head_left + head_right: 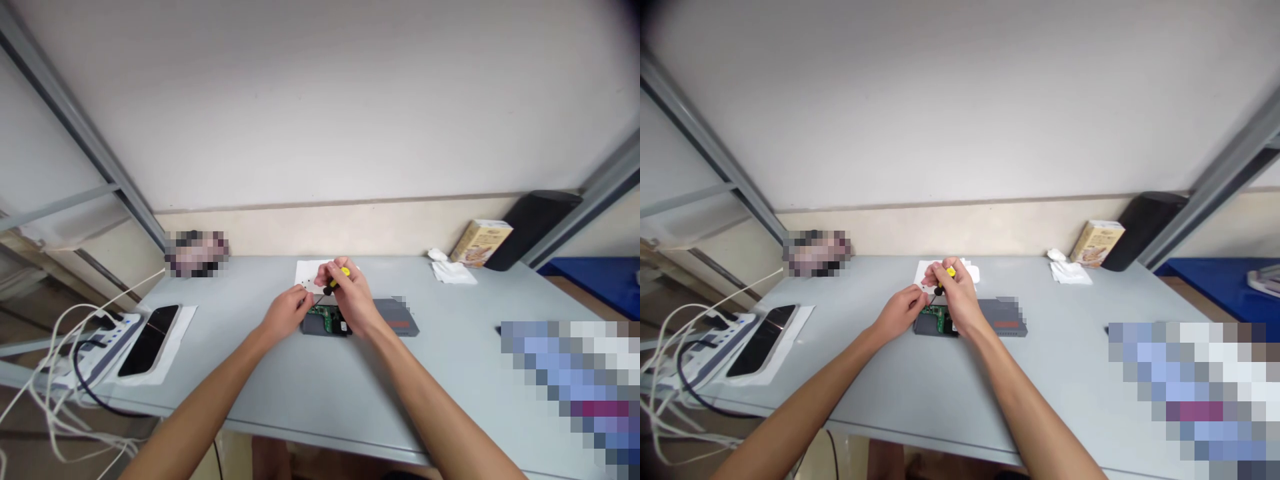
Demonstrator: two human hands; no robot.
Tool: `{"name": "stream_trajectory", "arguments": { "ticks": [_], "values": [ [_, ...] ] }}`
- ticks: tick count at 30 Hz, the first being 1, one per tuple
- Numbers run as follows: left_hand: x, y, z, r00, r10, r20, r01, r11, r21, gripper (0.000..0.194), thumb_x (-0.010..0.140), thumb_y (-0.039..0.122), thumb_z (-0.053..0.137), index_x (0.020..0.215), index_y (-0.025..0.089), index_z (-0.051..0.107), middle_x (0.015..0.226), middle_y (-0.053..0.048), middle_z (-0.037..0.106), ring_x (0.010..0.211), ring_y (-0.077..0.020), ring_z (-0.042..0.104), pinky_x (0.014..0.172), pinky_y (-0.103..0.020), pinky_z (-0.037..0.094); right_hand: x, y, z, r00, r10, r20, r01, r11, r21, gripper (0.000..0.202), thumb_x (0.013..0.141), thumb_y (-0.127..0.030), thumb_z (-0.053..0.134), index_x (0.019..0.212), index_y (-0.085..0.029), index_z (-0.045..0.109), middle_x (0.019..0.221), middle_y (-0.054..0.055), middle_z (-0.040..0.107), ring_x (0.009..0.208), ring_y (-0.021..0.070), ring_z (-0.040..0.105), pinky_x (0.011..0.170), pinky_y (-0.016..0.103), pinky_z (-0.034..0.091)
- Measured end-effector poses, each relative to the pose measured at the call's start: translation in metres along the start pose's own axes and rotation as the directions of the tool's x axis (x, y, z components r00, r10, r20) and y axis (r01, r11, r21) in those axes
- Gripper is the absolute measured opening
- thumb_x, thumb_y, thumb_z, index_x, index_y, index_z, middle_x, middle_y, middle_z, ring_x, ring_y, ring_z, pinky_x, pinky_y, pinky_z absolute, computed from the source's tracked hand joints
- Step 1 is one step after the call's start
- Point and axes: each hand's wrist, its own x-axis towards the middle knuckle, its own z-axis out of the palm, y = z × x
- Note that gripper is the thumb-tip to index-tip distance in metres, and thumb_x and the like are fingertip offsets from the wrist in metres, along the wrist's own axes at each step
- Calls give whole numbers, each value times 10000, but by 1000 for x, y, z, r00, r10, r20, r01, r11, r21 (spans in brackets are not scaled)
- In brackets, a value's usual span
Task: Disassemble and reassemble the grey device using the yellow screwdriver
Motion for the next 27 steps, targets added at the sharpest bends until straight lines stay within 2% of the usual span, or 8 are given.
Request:
{"name": "stream_trajectory", "arguments": {
  "ticks": [2,4,8,13,17,20,23,27],
  "values": [
    [0,0,0,1000,4,5,-4,1000,-6,398,1072,390,423,822,198,667,901,-20,646,777,-154,596,745,-277,439,0,0,-1,1000,-23,3,23,999,-39,446,814,-557,807,815,-260,474,680,-66,509,631,131,518,666,288,412],
    [0,0,0,1000,5,9,-5,1000,-3,401,1072,388,425,812,198,664,909,-23,656,774,-154,594,743,-278,441,1,0,-3,999,-45,12,46,998,-51,404,867,-619,723,864,-267,525,673,-66,445,605,133,461,635,292,386],
    [-1,2,-1,1000,-6,7,6,1000,23,403,1075,390,413,825,201,666,898,-21,649,771,-155,593,743,-282,435,1,-4,-5,999,-23,34,23,1000,8,343,917,-595,611,1022,-272,664,778,-17,495,677,164,495,683,318,418],
    [-1,4,-2,1000,-5,3,5,1000,23,401,1077,395,410,848,201,676,919,-26,662,800,-161,612,756,-282,448,2,1,-10,999,-36,11,37,992,-118,316,841,-532,748,780,-239,646,785,2,528,736,171,481,701,306,395],
    [0,2,0,1000,4,5,-4,1000,27,401,1077,398,412,860,203,687,902,-24,649,786,-159,612,733,-276,447,2,11,-13,998,-57,-6,54,971,-233,415,865,-608,730,745,-237,587,754,-7,541,730,166,486,716,304,395],
    [0,0,1,1000,2,6,-2,1000,26,402,1079,401,409,864,206,688,900,-24,646,785,-159,610,740,-278,449,2,15,-12,997,-70,39,77,965,-249,442,886,-653,690,786,-238,578,724,-12,569,726,166,533,734,309,417],
    [-1,-1,1,1000,3,3,-3,1000,15,400,1081,399,404,872,208,686,907,-24,650,805,-162,616,760,-286,451,0,13,-8,996,-58,66,74,960,-269,458,877,-699,673,884,-245,614,612,-48,497,613,154,480,652,303,404],
    [-1,2,-1,1000,4,2,-4,999,34,407,1078,395,398,838,202,664,881,-19,627,771,-160,587,735,-292,436,-2,6,-1,997,-62,54,67,991,-113,547,920,-758,538,1056,-250,691,673,-26,489,631,166,489,653,321,436]
  ]
}}
